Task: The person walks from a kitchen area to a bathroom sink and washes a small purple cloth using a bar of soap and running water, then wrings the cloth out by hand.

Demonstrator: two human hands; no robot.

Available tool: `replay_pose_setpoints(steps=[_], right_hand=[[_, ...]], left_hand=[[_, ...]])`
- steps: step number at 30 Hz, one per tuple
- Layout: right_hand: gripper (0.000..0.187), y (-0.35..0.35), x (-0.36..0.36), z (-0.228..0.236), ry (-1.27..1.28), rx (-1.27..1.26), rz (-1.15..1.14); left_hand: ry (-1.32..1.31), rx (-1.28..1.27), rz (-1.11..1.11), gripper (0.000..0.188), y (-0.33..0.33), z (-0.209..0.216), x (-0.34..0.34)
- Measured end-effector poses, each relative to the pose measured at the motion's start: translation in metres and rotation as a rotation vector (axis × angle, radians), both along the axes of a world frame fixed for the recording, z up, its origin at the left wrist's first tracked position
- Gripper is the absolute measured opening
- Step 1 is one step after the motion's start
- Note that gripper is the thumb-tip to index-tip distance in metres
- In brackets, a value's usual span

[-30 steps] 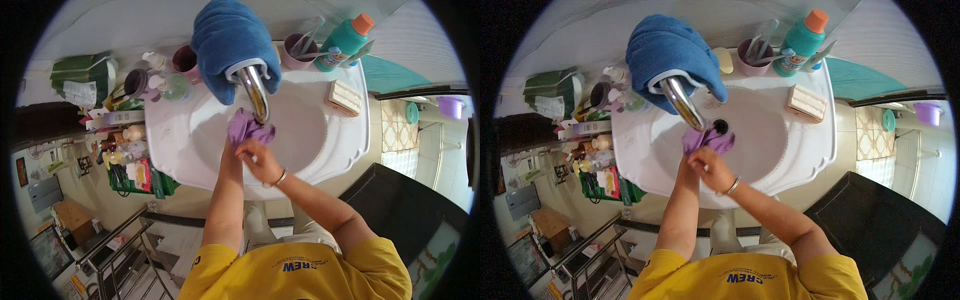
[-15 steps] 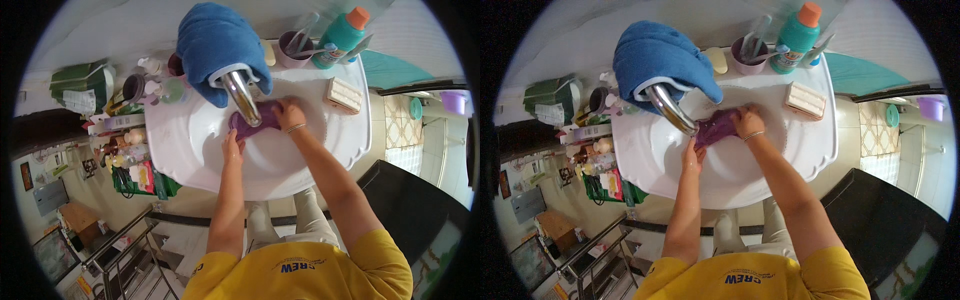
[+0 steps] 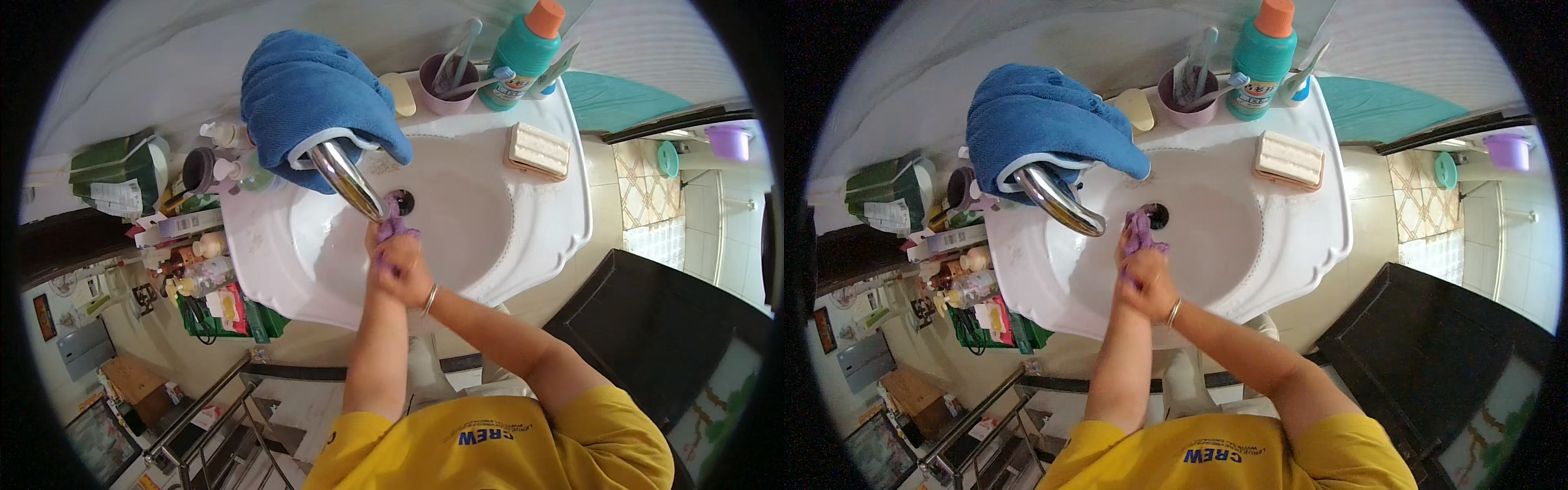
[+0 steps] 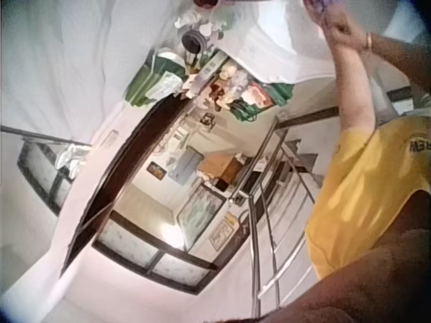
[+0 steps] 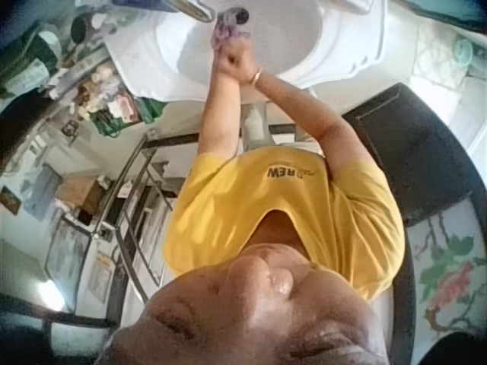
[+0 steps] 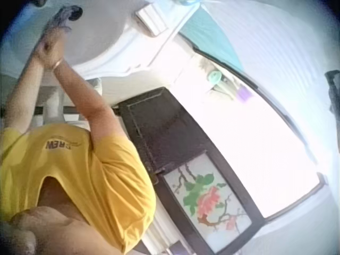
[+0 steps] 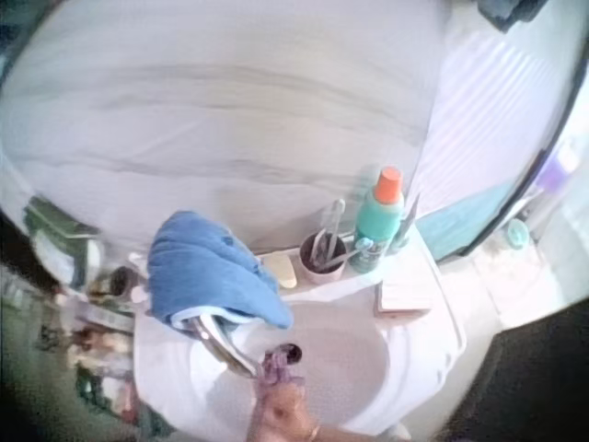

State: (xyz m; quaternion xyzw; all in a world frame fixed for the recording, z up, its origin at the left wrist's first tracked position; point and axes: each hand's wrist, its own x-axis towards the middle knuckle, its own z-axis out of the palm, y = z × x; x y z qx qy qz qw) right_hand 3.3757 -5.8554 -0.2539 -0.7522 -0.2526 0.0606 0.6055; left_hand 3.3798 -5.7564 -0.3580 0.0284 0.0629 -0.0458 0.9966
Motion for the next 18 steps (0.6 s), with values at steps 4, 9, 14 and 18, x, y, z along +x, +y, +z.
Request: replay_pose_setpoints(steps=[4, 9, 14, 18], right_hand=[[0.011, 0.001, 0.073, -0.035, 0.458, -0.221, -0.394], [0.013, 0.000, 0.006, -0.013, 0.022, -0.148, -0.094], [0.013, 0.011, 0.062, -0.054, 0.182, -0.437, -0.278], [0.015, 0.015, 0.030, -0.041, -0.095, -0.141, -0.234]], left_hand=[[0.867, 0.451, 0.271, 0.042, -0.050, 0.032, 0.019], [0.374, 0.235, -0.031, 0.043, 0.002, -0.017, -0.022], [0.729, 0.369, 0.154, 0.038, -0.034, 0.030, 0.000], [0.405, 0.392, 0.118, 0.039, -0.002, -0.014, -0.016]])
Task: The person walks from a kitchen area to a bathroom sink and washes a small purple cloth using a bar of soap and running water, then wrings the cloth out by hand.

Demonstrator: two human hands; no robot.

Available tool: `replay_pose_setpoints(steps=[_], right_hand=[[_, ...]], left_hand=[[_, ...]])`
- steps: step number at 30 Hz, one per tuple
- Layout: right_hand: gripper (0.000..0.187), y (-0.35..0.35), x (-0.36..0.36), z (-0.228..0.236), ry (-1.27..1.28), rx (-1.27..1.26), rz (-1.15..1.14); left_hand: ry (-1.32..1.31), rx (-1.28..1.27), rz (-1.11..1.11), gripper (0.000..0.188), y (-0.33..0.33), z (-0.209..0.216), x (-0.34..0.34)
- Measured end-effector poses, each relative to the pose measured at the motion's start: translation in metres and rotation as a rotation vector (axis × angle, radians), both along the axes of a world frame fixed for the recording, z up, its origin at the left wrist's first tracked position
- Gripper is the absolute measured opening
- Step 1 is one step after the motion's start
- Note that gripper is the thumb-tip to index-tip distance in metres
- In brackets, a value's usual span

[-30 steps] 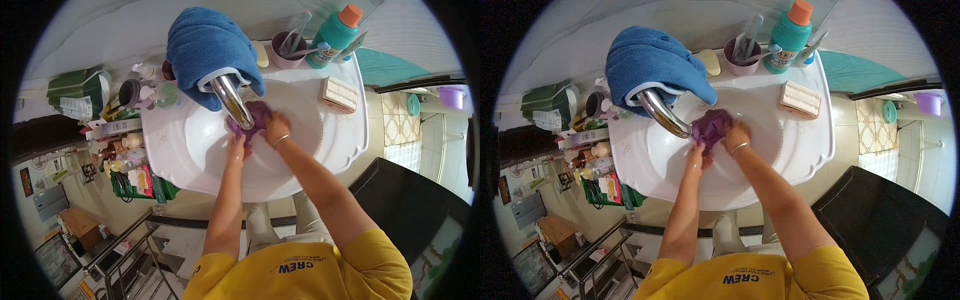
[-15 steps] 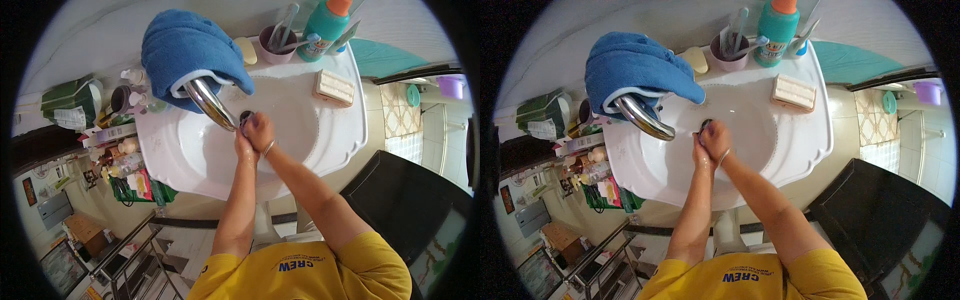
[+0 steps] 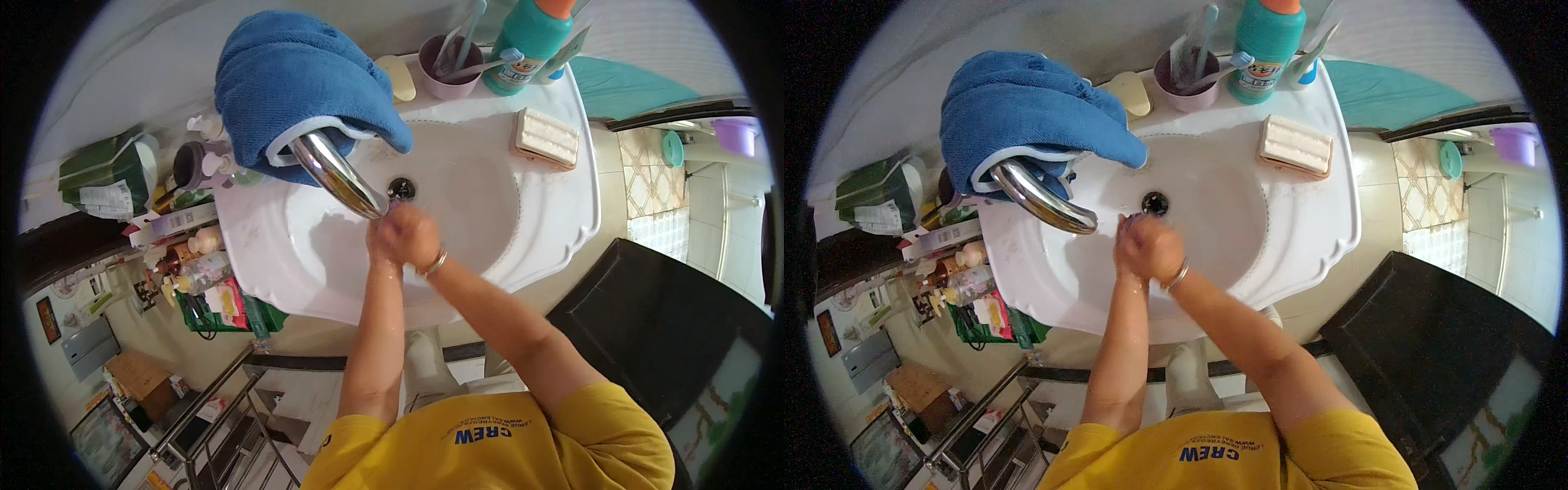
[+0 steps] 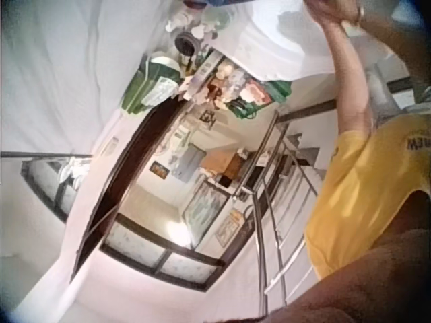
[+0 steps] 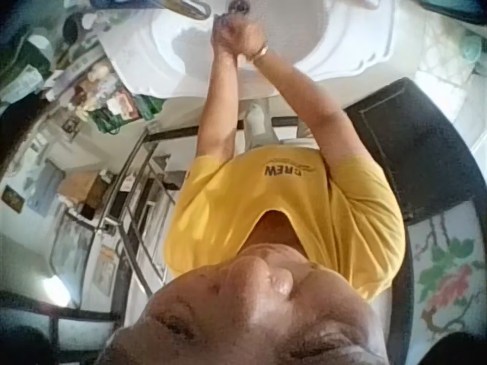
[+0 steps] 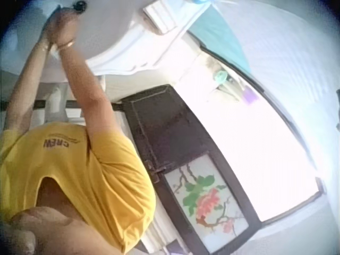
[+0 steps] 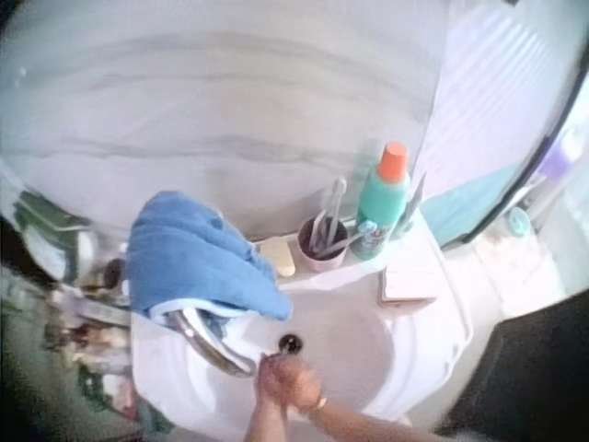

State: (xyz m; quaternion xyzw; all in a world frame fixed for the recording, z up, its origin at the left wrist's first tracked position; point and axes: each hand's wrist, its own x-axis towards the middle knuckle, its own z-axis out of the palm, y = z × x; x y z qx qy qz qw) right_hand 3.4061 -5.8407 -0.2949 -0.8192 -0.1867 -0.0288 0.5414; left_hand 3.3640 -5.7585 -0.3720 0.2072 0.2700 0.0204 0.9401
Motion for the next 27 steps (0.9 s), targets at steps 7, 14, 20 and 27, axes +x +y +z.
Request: replay_pose_setpoints(steps=[7, 14, 20, 27], right_hand=[[0.025, -0.020, 0.040, -0.033, 0.212, -0.544, 0.390], [0.039, -0.042, 0.038, -0.038, 0.066, -1.001, 0.242], [0.019, -0.005, -0.025, 0.025, 0.165, 0.162, 0.320], [0.014, 0.005, 0.006, 0.022, 0.546, 0.060, -0.081]], left_hand=[[0.610, 0.519, -0.027, 0.037, -0.006, 0.042, -0.001], [0.763, 0.560, -0.189, 0.038, 0.018, 0.047, -0.023], [-0.157, -0.158, -0.334, 0.032, 0.053, -0.002, -0.012], [0.191, 0.003, 0.070, 0.040, -0.013, 0.040, 0.010]])
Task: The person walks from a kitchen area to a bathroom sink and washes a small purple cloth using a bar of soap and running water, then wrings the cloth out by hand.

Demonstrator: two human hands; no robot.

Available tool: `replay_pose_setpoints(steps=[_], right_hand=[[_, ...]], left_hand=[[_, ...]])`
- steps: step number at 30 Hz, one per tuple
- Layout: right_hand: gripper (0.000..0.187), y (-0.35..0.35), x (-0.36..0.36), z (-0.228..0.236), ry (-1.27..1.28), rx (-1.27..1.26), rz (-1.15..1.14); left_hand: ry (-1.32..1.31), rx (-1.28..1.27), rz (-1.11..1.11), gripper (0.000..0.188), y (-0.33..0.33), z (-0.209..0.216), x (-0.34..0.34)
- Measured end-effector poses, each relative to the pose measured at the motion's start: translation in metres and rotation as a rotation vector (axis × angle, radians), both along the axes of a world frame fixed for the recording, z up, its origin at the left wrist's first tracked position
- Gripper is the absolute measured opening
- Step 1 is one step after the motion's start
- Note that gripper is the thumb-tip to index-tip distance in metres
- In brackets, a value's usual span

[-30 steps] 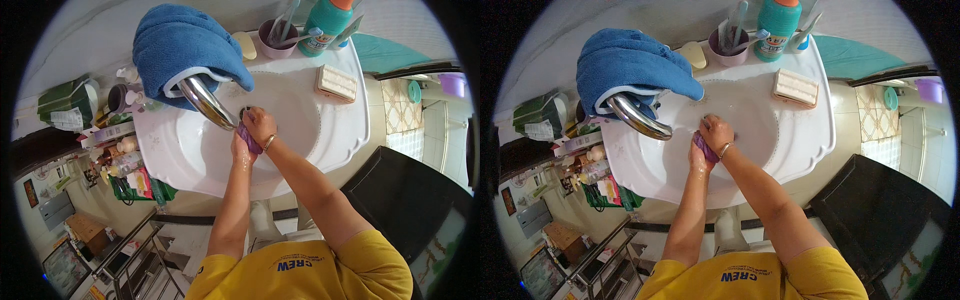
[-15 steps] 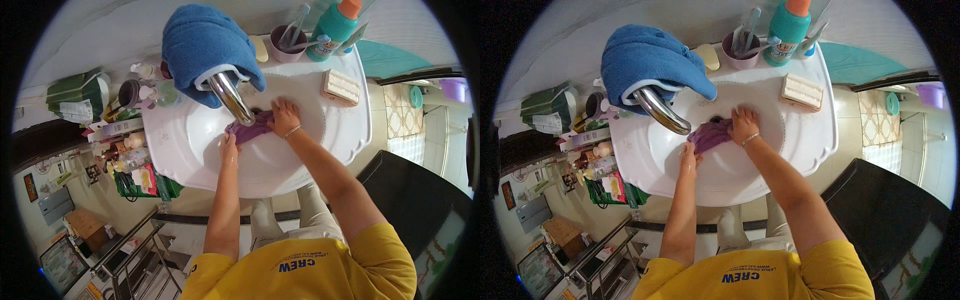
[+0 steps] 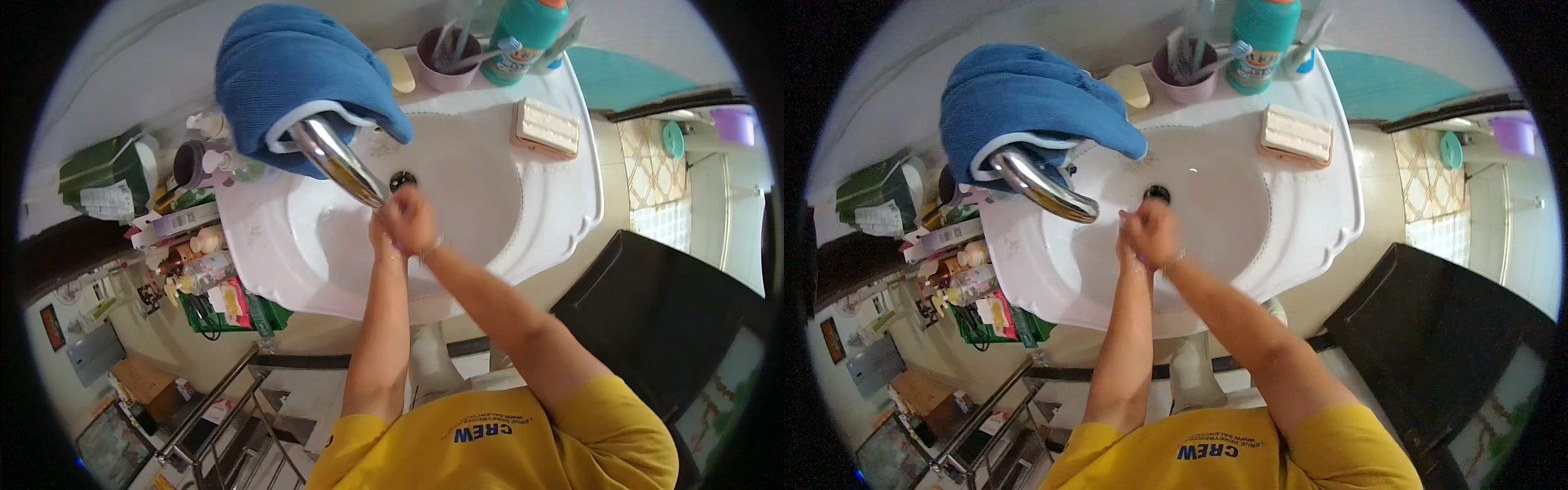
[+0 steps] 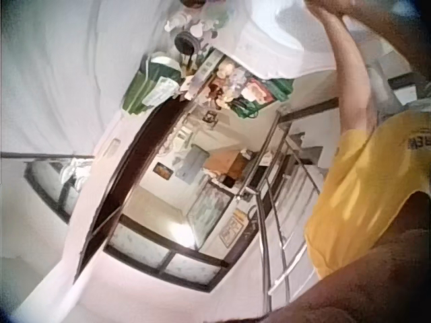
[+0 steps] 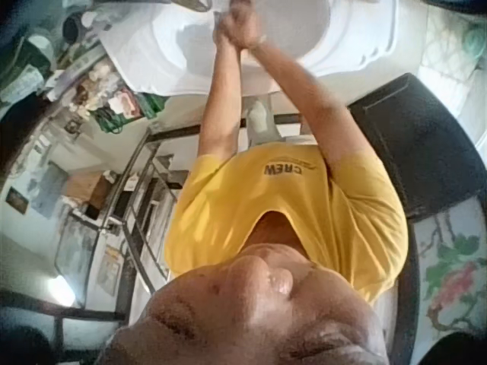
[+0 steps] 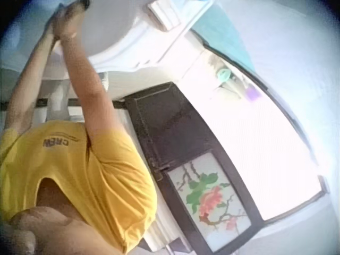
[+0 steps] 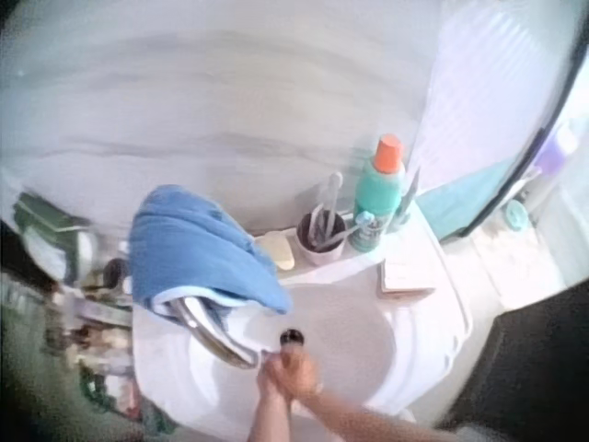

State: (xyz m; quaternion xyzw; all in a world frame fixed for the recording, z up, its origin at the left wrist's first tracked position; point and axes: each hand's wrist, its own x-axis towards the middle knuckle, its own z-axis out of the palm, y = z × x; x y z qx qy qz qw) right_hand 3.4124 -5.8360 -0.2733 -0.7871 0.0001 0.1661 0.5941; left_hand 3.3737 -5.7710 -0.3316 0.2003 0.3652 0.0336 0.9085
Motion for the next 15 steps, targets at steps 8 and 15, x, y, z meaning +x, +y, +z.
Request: replay_pose_setpoints(steps=[8, 15], right_hand=[[0.008, -0.006, -0.032, 0.011, -0.614, -0.002, 0.113], [0.025, -0.026, 0.052, -0.067, -0.316, -0.442, 0.327]], left_hand=[[-0.087, -0.187, 0.024, 0.032, 0.011, -0.033, -0.013], [0.365, 0.214, -0.069, 0.038, 0.000, 0.012, -0.011]])
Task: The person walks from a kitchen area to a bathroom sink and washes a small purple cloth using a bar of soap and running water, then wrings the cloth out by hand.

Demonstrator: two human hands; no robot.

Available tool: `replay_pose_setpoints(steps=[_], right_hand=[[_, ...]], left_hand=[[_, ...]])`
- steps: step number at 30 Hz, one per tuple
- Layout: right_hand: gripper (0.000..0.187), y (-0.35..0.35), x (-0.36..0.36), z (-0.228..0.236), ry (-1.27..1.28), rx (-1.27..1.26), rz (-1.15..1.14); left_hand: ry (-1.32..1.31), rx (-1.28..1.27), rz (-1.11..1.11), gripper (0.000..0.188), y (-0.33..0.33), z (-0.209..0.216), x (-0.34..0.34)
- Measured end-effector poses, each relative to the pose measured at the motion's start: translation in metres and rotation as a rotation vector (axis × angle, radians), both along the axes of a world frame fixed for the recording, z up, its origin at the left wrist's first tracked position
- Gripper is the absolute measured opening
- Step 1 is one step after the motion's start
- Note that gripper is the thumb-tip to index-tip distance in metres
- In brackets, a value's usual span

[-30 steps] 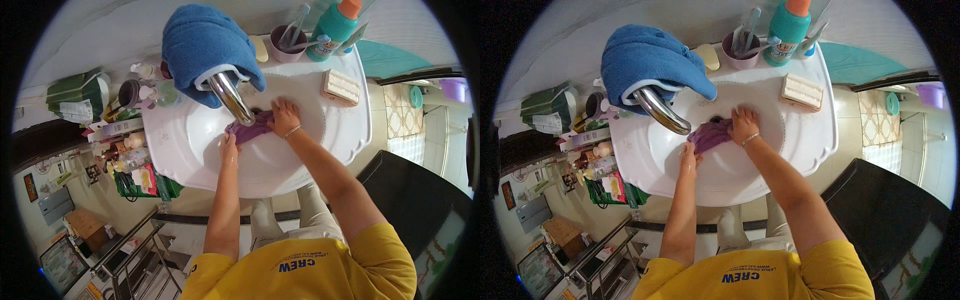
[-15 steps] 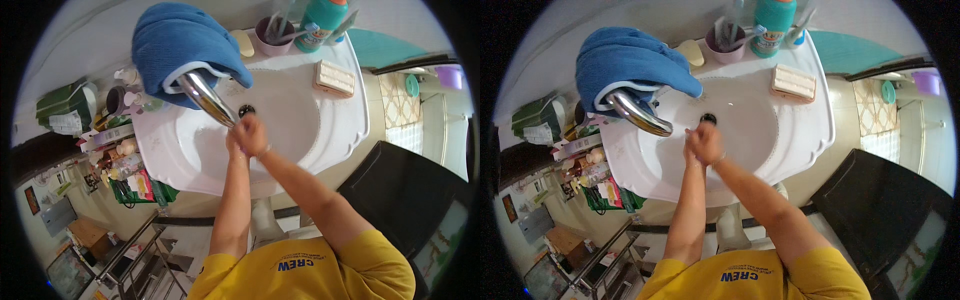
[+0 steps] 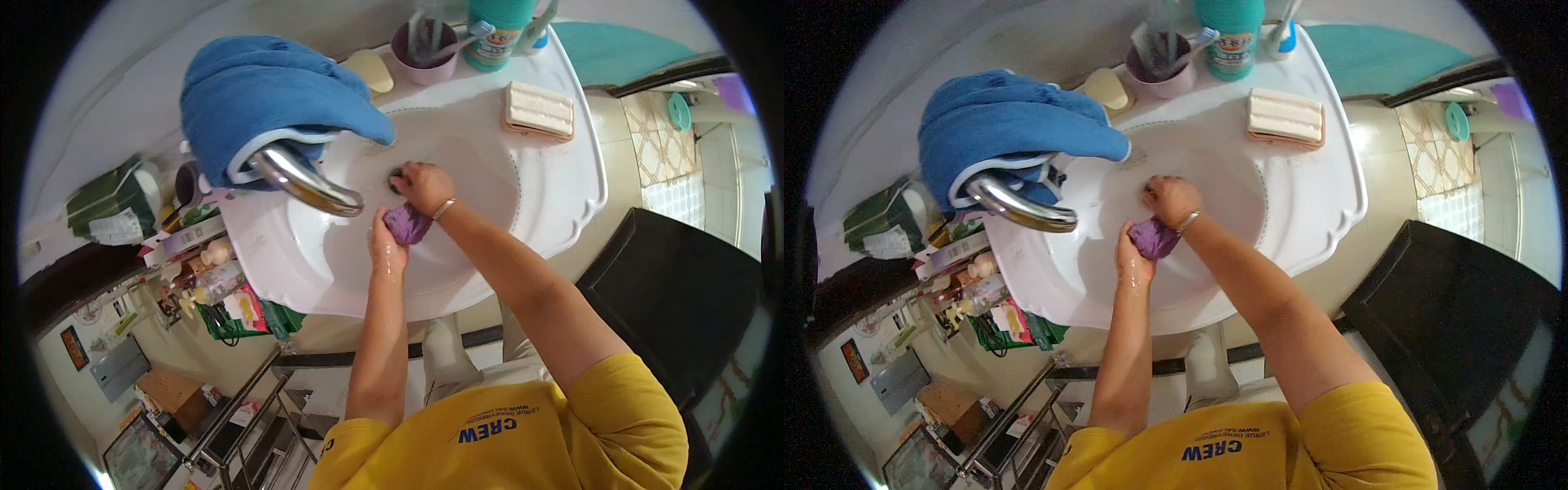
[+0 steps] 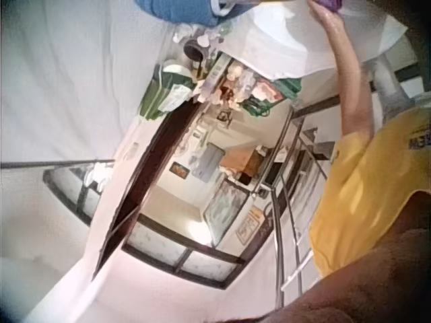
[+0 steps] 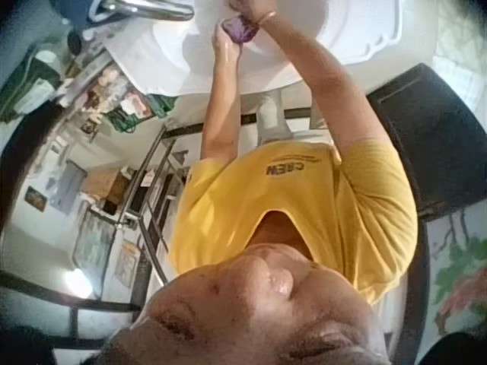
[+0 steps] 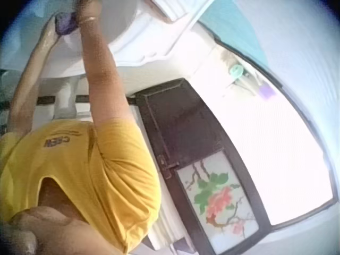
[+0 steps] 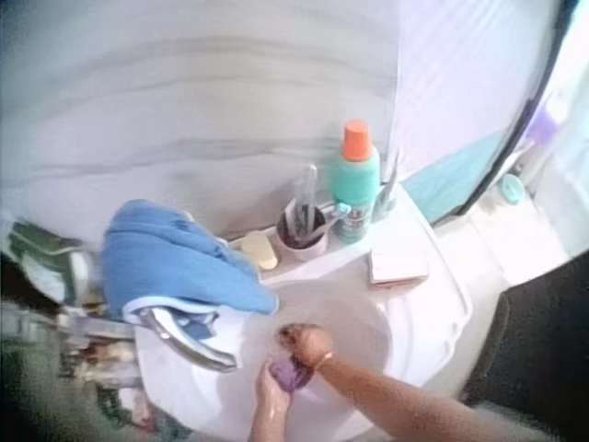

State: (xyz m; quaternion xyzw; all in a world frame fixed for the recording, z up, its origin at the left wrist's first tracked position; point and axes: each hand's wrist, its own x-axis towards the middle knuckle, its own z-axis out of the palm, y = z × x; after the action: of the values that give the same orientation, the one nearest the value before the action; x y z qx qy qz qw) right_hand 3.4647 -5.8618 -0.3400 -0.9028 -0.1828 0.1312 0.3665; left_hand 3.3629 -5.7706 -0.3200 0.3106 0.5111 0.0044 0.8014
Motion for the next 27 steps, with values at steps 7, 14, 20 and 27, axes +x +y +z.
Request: replay_pose_setpoints(steps=[7, 14, 20, 27], right_hand=[[0.021, -0.010, -0.031, -0.020, 0.199, -0.122, -0.062], [0.011, 0.017, -0.103, 0.099, -0.157, 0.556, 0.139], [0.028, 0.027, -0.037, 0.039, 0.328, 0.321, -0.438], [0.022, 0.025, -0.102, 0.071, -0.016, 0.310, 0.149]], left_hand=[[0.174, -0.067, -0.157, 0.042, 0.027, -0.024, 0.000], [-0.728, 0.074, -0.540, 0.036, 0.037, -0.055, -0.007], [-0.203, -0.161, 0.104, 0.043, -0.021, 0.008, 0.011], [-0.716, -0.494, 0.049, 0.031, 0.023, -0.071, -0.026]])
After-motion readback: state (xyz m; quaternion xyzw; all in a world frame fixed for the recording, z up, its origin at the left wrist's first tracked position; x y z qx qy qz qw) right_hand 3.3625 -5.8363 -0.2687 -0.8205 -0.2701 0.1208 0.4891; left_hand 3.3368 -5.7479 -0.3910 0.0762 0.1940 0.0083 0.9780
